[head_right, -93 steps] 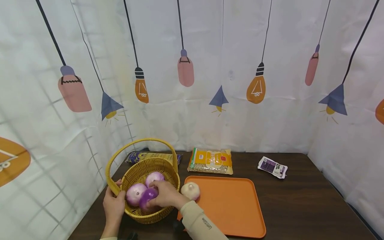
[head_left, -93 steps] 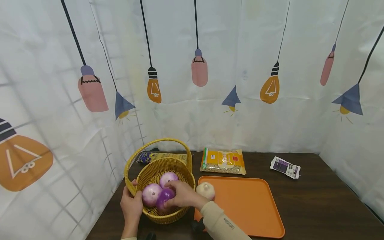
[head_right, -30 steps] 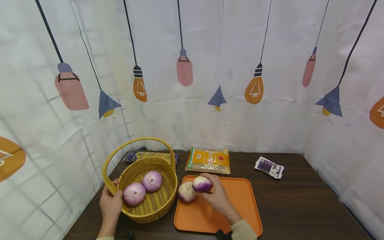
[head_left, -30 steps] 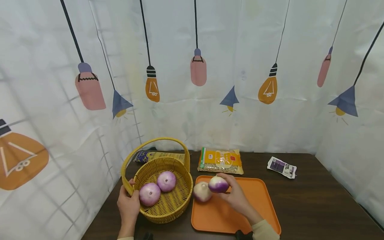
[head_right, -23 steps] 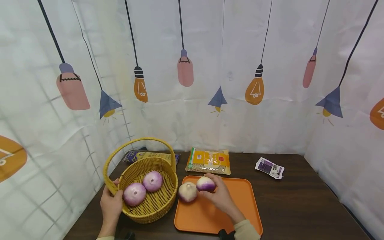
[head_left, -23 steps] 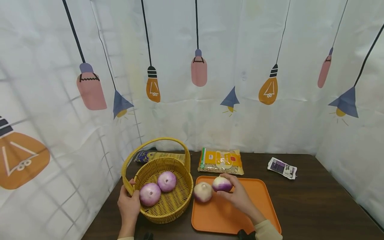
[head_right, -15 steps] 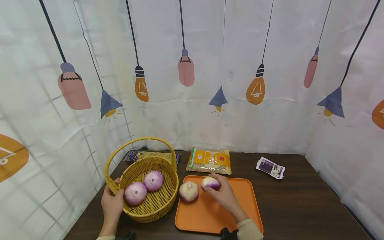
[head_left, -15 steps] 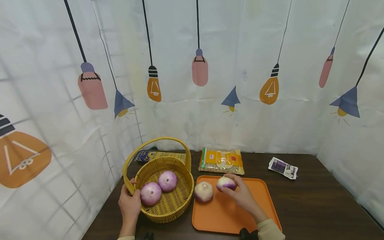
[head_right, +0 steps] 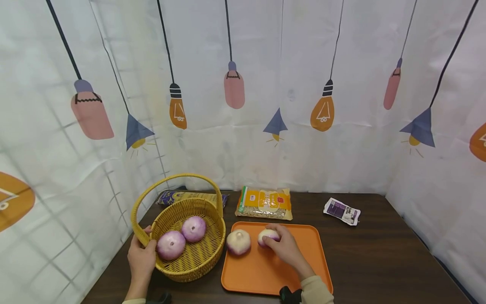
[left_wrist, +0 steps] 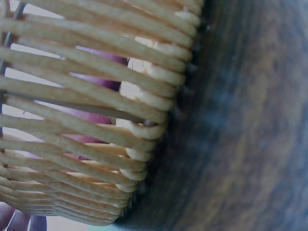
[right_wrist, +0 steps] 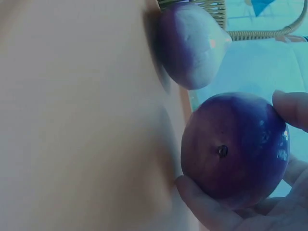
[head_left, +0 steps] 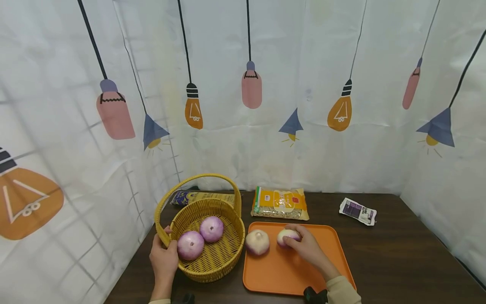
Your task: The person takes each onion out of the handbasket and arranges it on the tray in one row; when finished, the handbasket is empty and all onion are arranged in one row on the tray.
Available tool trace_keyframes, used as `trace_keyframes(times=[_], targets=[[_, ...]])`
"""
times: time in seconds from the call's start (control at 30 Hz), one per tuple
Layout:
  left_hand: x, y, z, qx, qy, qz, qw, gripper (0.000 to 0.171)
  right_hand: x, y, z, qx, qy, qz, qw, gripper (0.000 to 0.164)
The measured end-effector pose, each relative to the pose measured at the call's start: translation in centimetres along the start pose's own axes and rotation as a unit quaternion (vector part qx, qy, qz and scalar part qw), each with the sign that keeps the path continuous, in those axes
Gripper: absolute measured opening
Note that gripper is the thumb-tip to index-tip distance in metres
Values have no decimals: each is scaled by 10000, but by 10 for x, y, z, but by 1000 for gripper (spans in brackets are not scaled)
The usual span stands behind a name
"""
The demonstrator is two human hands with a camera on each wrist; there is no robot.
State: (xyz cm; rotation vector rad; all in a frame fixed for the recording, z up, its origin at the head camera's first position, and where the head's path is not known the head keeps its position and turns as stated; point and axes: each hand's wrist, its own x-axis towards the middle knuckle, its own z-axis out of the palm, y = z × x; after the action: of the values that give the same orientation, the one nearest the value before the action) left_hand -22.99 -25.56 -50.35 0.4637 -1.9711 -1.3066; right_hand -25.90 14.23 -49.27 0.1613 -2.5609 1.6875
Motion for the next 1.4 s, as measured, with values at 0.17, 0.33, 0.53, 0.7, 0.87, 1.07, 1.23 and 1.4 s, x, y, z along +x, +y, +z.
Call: trace_keyframes(times=[0.17, 0.33, 0.53, 0.7, 0.87, 1.07, 1.23, 1.4], targets=[[0, 1, 0, 32, -28, -2, 10000, 32, 0, 0, -2, 43, -8, -9, 10000, 44], [0, 2, 0, 14, -7, -45, 10000, 33, 0, 1, -1, 151, -18, -40, 9999, 52], [0, 3, -1, -41, -3, -89, 10000, 33, 1, 3, 3, 49, 31, -176, 9998, 61], [0, 2, -1, -66, -37, -98, 9999, 32, 2, 5, 4, -141, -114, -140, 9997, 70], [0, 2, -1, -37, -65, -66, 10000, 31, 0, 8, 3, -356, -380, 1, 9986, 76], [0, 2, -1, -35, -94, -35, 9999, 30, -2, 8, 1, -452, -497, 47, 9977, 75], [0, 1, 0, -28, -65, -4, 10000, 30, -2, 9, -2, -609, -616, -71, 9962, 73], [0, 2, 0, -48, -41, 12, 10000, 31, -4, 5, -6, -667, -737, -107, 9950, 73]])
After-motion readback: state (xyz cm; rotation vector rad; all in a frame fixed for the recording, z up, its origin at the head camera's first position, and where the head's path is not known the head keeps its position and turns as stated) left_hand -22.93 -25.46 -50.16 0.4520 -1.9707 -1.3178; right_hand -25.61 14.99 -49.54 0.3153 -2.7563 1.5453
